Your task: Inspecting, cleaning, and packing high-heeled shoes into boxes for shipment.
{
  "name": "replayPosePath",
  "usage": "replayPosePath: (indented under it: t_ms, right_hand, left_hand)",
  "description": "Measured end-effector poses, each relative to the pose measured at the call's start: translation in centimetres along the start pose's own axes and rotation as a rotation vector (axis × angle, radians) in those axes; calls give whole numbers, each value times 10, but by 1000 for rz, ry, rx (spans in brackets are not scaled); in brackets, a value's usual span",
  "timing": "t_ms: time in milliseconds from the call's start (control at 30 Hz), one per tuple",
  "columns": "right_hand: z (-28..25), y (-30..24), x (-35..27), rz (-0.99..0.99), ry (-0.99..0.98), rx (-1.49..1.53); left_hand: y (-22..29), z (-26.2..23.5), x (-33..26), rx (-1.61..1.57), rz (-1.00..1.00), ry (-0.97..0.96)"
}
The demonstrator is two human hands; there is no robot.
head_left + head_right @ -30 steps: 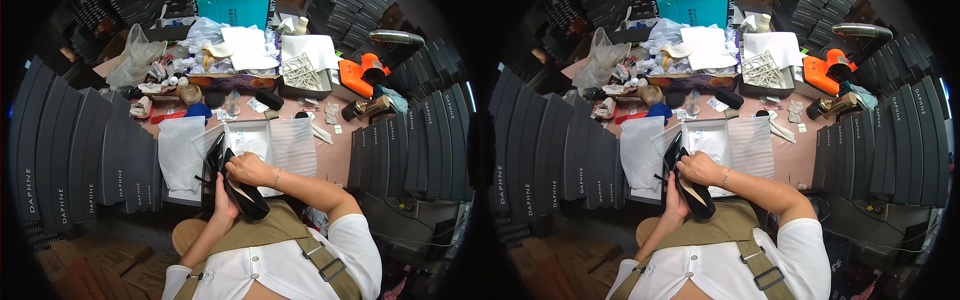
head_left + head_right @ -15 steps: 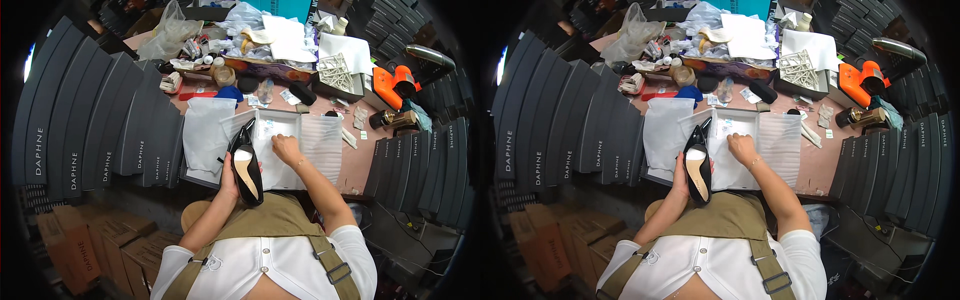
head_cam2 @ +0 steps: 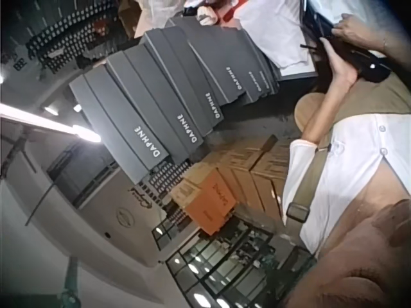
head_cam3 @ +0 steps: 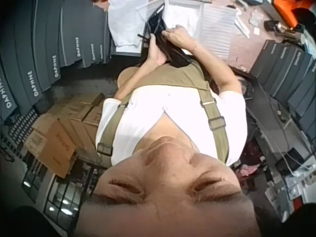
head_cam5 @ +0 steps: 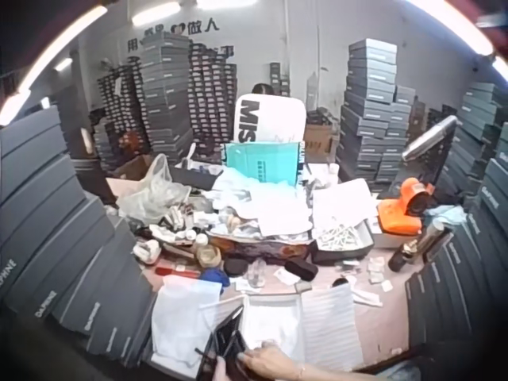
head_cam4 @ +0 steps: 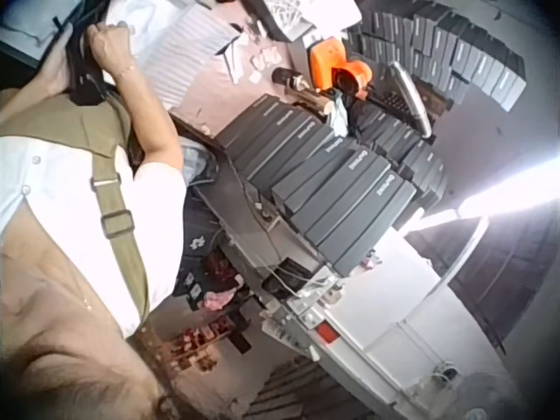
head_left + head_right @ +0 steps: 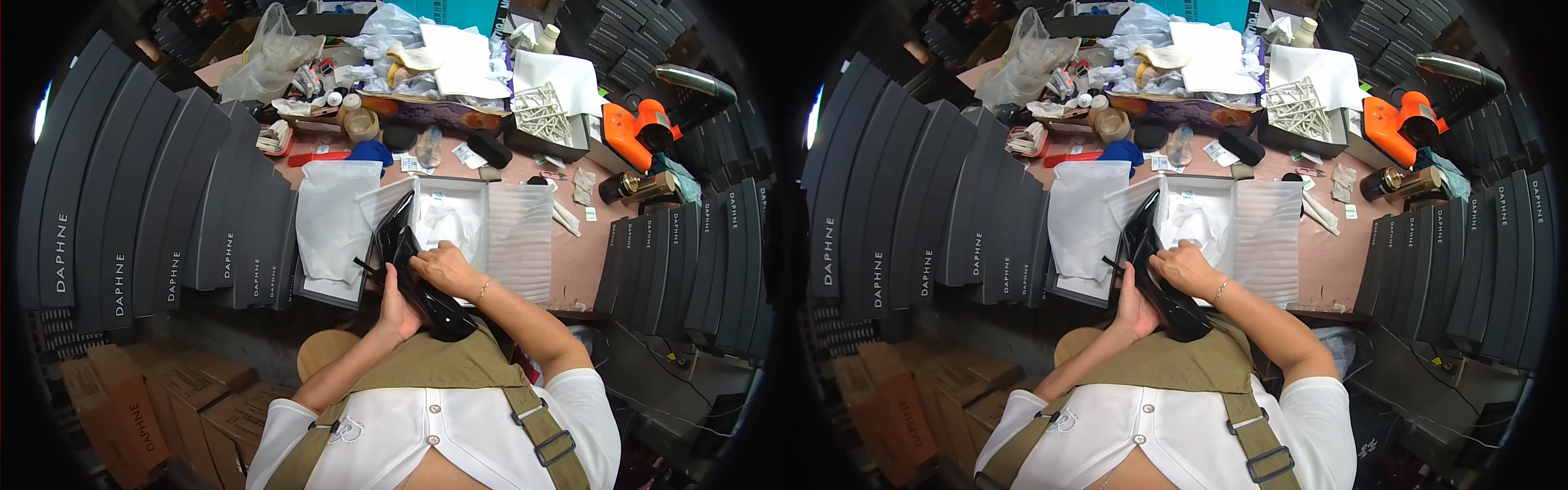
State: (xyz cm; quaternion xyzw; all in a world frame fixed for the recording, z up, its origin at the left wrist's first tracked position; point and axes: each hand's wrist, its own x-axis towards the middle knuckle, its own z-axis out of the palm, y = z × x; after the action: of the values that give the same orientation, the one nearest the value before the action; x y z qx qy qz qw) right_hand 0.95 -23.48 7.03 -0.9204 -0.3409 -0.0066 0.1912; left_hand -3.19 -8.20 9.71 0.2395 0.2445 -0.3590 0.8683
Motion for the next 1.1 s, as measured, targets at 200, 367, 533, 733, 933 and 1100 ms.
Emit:
replayPosePath:
  t_ms: [200,367,533,733,933,1100]
  right_hand:
    - [6,-6,-8,-8,-100,-148]
    - [8,-10,-15,87,18,13]
    - [0,-5,-18,55,39,26]
    - [5,-6,-20,70,-14,10]
    - [-15,-15,-23,201,48,154]
    - [-14,0,-15,108,-50,19]
  left_hand:
    - [-11,-4,5,53,-54,5]
    - [-9,-14,5,-35,-111,13]
    - [-10,-12,8,23,-114,21]
    - [-12,-13,9,3,-118,26]
    - [-9,-11,8,0,-94,5]
    - [-14,-22,15,-26,-123,-85]
